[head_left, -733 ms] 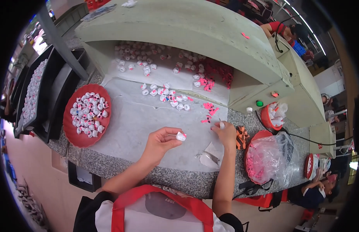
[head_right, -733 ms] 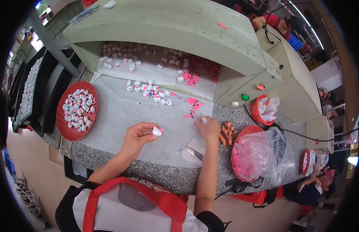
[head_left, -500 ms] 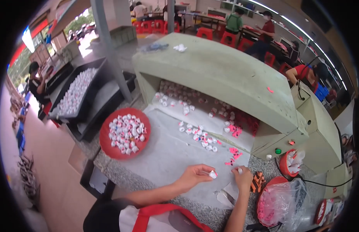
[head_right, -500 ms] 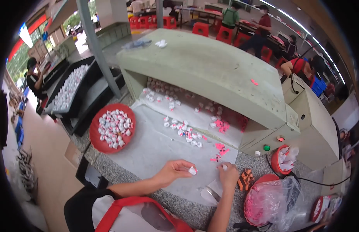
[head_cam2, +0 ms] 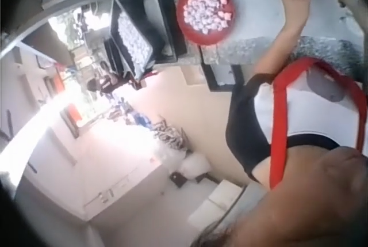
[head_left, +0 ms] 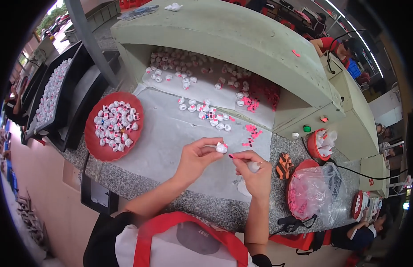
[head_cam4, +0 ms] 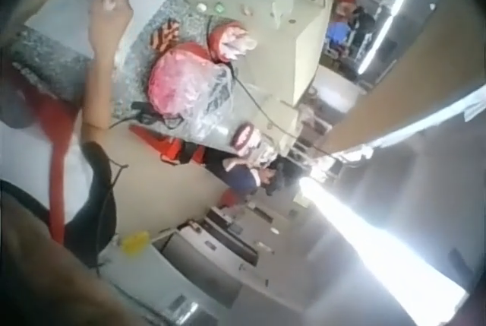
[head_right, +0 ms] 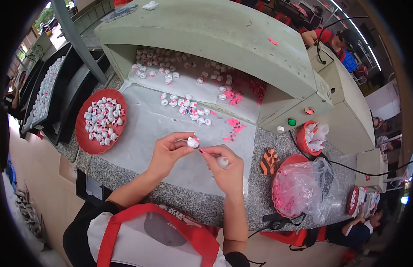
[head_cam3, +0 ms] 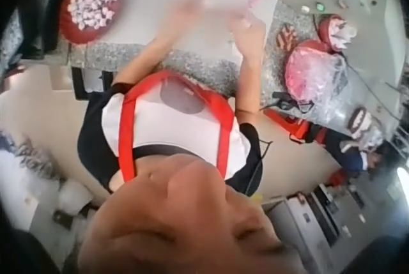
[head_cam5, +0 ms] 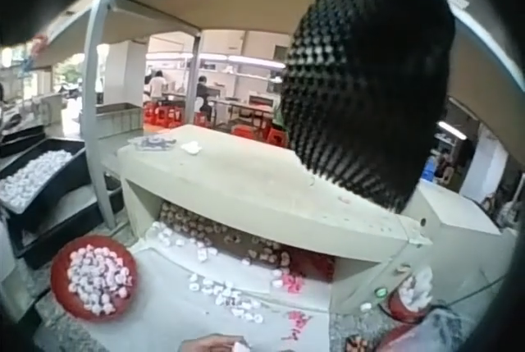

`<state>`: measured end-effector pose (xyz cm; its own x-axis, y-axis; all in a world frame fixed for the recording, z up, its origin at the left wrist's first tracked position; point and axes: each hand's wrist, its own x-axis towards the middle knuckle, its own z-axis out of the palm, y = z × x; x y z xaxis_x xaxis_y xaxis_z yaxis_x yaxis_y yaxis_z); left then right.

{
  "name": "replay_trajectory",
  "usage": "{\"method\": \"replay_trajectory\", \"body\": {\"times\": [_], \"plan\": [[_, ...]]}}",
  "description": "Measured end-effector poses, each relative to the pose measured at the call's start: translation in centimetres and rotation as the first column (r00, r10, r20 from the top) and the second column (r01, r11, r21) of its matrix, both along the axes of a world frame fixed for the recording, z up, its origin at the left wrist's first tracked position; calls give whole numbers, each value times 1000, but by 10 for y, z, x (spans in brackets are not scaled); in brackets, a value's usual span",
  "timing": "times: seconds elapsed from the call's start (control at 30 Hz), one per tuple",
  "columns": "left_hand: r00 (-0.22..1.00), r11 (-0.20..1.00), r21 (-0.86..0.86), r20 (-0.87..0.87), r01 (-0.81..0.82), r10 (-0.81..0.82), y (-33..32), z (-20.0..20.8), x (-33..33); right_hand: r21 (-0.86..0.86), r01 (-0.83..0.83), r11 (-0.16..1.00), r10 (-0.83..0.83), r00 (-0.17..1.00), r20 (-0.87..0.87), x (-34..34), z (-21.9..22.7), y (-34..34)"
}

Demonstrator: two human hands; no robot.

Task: Glue small pink bows onto white toy heads at a factory workbench.

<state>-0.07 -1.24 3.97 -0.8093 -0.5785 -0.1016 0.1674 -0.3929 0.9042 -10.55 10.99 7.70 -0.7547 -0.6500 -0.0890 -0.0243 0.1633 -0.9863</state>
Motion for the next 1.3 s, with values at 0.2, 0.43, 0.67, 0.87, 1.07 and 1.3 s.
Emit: {"method": "replay_trajectory", "body": {"times": [0.2, 0.43, 0.67, 0.87, 1.07, 1.3], "plan": [[986, 990, -135, -169, -35, 11, 7, 0, 1, -53, 24, 998, -30, 995, -100, 17, 2, -7], [971, 979, -146, -170, 142, -166, 7, 6, 4, -11, 37, 999, -38, 996, -84, 11, -3, 8], [979, 992, -112, -186, 64, -85, 21, 5, -7, -145, -4, 989, -7, 997, -77, 8, -10, 9], [986, 989, -75, -96, 126, -133, 17, 2, -9, -172, -65, 983, 44, 991, -124, 0, -21, 10], [992, 959, 257, -80, 118, -100, 13, -1, -6, -207, 2, 978, -56, 965, -257, 16, -20, 1], [974, 985, -81, -156, 152, -163, 15, 11, 10, -341, -230, 912, 147, 957, -252, 5, -26, 14]]}}
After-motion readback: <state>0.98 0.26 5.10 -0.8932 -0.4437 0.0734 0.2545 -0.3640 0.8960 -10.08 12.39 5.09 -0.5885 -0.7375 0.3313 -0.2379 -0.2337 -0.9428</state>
